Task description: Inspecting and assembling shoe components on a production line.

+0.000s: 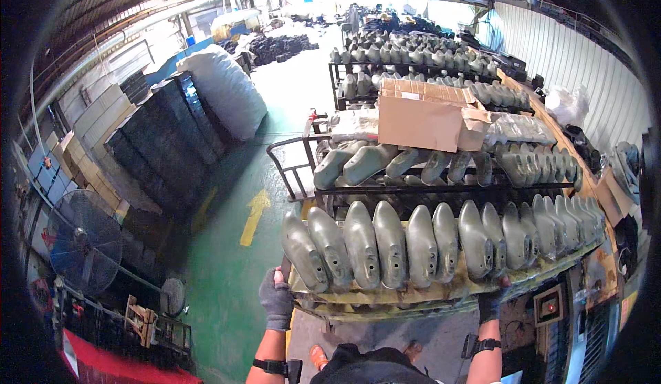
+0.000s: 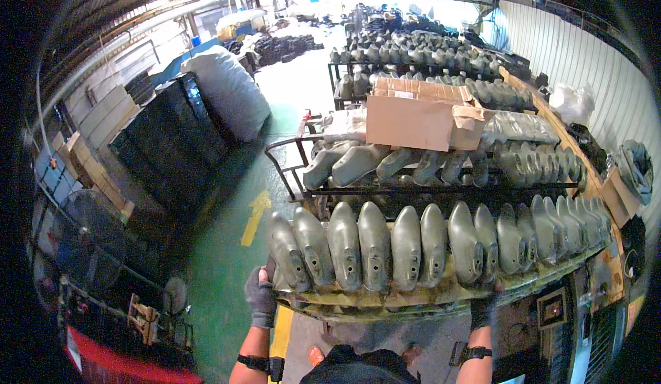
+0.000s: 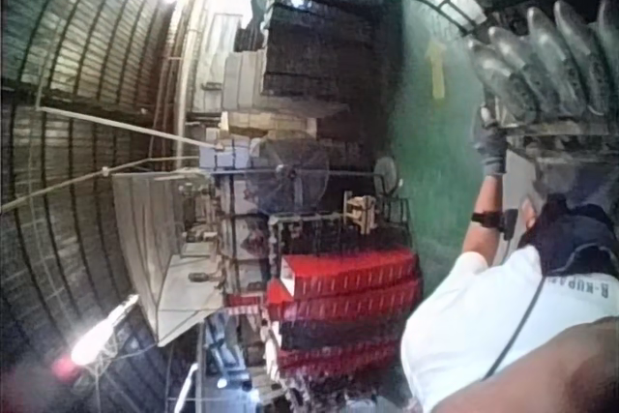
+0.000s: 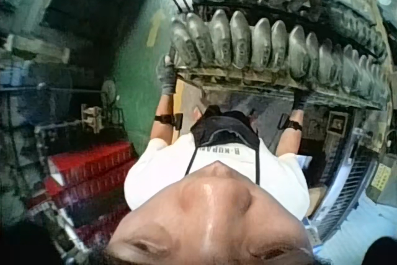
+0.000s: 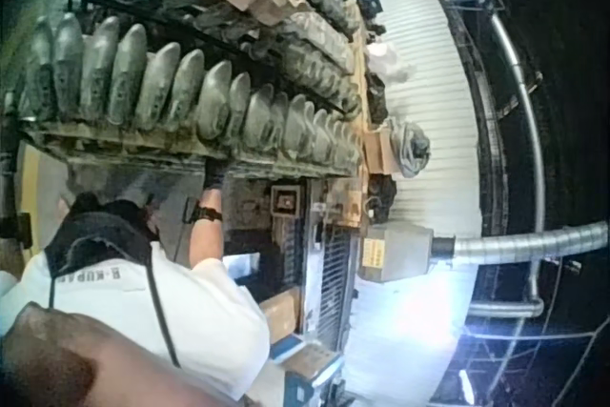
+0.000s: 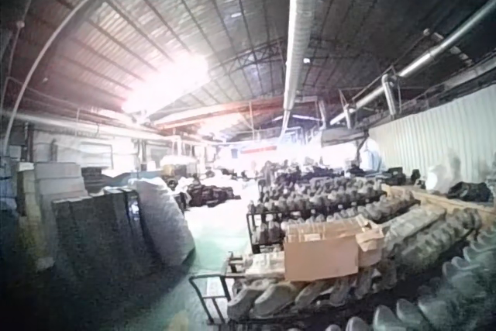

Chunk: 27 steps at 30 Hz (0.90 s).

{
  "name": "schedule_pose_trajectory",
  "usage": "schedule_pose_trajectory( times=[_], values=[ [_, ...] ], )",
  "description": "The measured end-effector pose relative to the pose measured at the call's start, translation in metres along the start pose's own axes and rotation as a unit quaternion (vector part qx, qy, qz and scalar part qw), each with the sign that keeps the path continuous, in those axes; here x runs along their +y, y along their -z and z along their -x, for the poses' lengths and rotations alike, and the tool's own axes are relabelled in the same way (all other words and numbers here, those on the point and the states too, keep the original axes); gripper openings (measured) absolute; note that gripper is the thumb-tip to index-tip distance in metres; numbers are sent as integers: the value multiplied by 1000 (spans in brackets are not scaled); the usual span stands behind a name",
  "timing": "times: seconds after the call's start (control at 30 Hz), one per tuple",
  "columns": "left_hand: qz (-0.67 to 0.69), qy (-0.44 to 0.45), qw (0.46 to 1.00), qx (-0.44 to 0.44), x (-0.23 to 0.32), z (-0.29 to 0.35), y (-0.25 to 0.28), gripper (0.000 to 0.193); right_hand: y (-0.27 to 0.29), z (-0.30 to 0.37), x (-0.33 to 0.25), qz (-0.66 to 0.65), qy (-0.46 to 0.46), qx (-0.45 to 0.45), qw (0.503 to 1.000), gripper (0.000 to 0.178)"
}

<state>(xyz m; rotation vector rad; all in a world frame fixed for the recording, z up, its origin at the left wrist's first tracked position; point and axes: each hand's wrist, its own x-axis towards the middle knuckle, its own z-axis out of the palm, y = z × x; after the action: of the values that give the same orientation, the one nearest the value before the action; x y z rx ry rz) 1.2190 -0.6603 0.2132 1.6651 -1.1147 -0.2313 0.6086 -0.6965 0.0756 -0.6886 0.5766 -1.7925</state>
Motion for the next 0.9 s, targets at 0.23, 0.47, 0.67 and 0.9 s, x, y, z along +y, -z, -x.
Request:
schedule_pose_trajectory(
  times=[0.23,0.47,0.67,0.9],
  values=[
    [-22,-18,1000,13,10,-1,3,36,-13,-9,6,-90,15,-124,988,67],
    [-30,14,999,2,11,-1,6,35,-28,-4,0,-68,1,-81,994,67],
    [-4,31,999,-14,16,1,9,37,-39,3,-1,-95,-33,-33,994,61],
    [-15,37,998,-41,-1,-3,7,39,-37,11,-8,-68,-51,28,996,57]
  ],
)
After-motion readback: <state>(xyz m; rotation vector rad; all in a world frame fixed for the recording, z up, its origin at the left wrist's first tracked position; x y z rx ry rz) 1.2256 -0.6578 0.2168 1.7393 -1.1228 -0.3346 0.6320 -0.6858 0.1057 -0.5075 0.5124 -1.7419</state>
